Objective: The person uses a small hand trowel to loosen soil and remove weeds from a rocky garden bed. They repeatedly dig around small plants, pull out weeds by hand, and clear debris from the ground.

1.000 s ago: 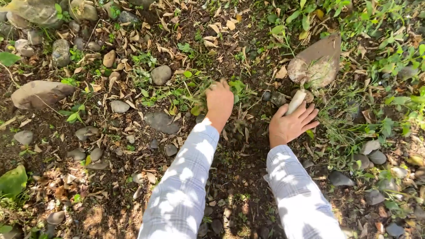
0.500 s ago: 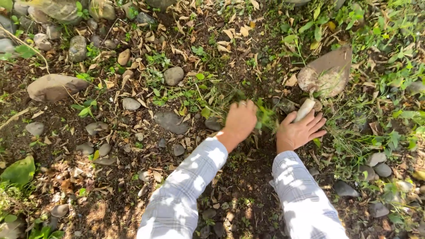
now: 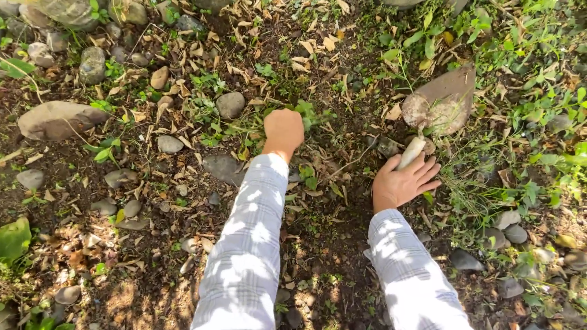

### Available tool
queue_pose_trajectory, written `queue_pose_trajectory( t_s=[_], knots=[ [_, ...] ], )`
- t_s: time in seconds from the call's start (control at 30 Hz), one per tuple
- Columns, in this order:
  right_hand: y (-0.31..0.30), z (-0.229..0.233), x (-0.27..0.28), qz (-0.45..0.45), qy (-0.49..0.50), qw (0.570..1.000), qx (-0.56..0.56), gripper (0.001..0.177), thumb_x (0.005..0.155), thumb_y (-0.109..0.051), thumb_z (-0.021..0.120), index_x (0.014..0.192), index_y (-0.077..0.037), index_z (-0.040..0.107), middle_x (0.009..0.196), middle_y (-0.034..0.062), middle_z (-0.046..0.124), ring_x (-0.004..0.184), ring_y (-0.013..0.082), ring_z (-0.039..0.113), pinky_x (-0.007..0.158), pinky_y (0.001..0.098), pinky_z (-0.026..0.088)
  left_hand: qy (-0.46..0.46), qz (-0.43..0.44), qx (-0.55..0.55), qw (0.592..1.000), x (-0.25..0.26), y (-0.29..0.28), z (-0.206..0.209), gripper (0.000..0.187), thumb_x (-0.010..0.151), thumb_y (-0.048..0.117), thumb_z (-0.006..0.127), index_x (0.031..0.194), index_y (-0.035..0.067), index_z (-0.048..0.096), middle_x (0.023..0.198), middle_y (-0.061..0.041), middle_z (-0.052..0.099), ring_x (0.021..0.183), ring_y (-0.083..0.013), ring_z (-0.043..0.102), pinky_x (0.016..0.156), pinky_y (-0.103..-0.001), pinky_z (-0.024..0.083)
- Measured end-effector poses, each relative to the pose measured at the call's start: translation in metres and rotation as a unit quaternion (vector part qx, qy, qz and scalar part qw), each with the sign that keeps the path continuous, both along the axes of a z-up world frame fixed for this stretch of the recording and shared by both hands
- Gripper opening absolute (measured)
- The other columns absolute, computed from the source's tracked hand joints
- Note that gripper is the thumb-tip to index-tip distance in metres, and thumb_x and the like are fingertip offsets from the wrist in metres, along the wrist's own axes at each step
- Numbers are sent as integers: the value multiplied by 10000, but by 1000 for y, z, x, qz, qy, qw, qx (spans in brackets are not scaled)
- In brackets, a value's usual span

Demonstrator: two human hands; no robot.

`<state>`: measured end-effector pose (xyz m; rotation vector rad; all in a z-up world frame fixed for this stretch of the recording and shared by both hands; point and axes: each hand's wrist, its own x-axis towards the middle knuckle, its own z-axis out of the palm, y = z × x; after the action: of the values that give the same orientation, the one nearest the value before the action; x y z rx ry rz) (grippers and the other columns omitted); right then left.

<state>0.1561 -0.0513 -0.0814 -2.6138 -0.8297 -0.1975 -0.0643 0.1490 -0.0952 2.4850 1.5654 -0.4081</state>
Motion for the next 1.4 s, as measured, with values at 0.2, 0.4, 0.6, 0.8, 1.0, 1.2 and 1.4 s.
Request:
queue_pose_trajectory(
  t_s=[0.2, 0.4, 0.6, 0.8, 1.0, 1.2, 1.4],
  knots=[
    [0, 1, -1, -5, 3, 1000, -13, 553, 1139, -392, 461, 1571, -48, 428, 1676, 223, 336, 1590, 391, 192, 1273, 623, 51, -229, 228, -54, 945, -22, -15, 12, 498, 908, 436, 792, 583, 90, 640, 487, -74, 557, 433, -202, 558, 491, -376, 522],
    [1, -6, 4, 0, -21, 1000, 2, 558, 1130, -386, 489, 1561, -34, 445, 1674, 241, 354, 1593, 400, 191, 1268, 631, 26, -377, 373, -65, 845, -29, -45, 18, 529, 929, 367, 738, 503, 146, 516, 396, -14, 471, 353, -185, 458, 461, -356, 483],
    [6, -9, 2, 8, -23, 1000, 11, 562, 1121, -373, 501, 1566, -32, 453, 1671, 252, 370, 1585, 415, 213, 1266, 637, 36, -428, 347, -29, 834, -36, -35, 101, 727, 1020, 334, 724, 402, 110, 415, 319, -17, 319, 283, -101, 267, 396, -253, 384],
    [2, -1, -1, 25, -90, 995, 40, 563, 1135, -383, 429, 1450, 59, 578, 1553, 329, 526, 1471, 519, 396, 1198, 722, 191, -294, 286, 53, 910, -10, 60, 110, 344, 794, 466, 938, 780, 150, 804, 1673, 53, 299, 1596, -384, 82, 1229, -835, 35],
    [1, 0, 2, 2, 37, 999, -5, 577, 1152, -412, 409, 1601, -53, 351, 1698, 223, 258, 1602, 390, 120, 1275, 623, 32, -164, 209, -60, 962, 9, 40, 97, 864, 888, 840, 616, 962, 2, 814, 1788, -218, 161, 1614, -542, 118, 1250, -771, 82],
    [6, 0, 0, 14, 12, 1000, -1, 560, 1165, -372, 455, 1579, 1, 404, 1674, 281, 322, 1579, 434, 179, 1253, 641, 10, -174, 127, 195, 957, 23, 33, -31, 463, 847, 353, 843, 1202, 71, 750, 1169, -68, 558, 1085, -325, 642, 840, -512, 628],
    [3, 4, 0, 17, 15, 1000, -8, 535, 1158, -352, 454, 1560, -3, 404, 1661, 269, 329, 1578, 423, 165, 1253, 648, -29, -278, 95, 70, 953, 72, -71, 4, 309, 841, 149, 820, 1090, -8, 727, 1090, -126, 600, 940, -336, 667, 800, -459, 646]
  ],
)
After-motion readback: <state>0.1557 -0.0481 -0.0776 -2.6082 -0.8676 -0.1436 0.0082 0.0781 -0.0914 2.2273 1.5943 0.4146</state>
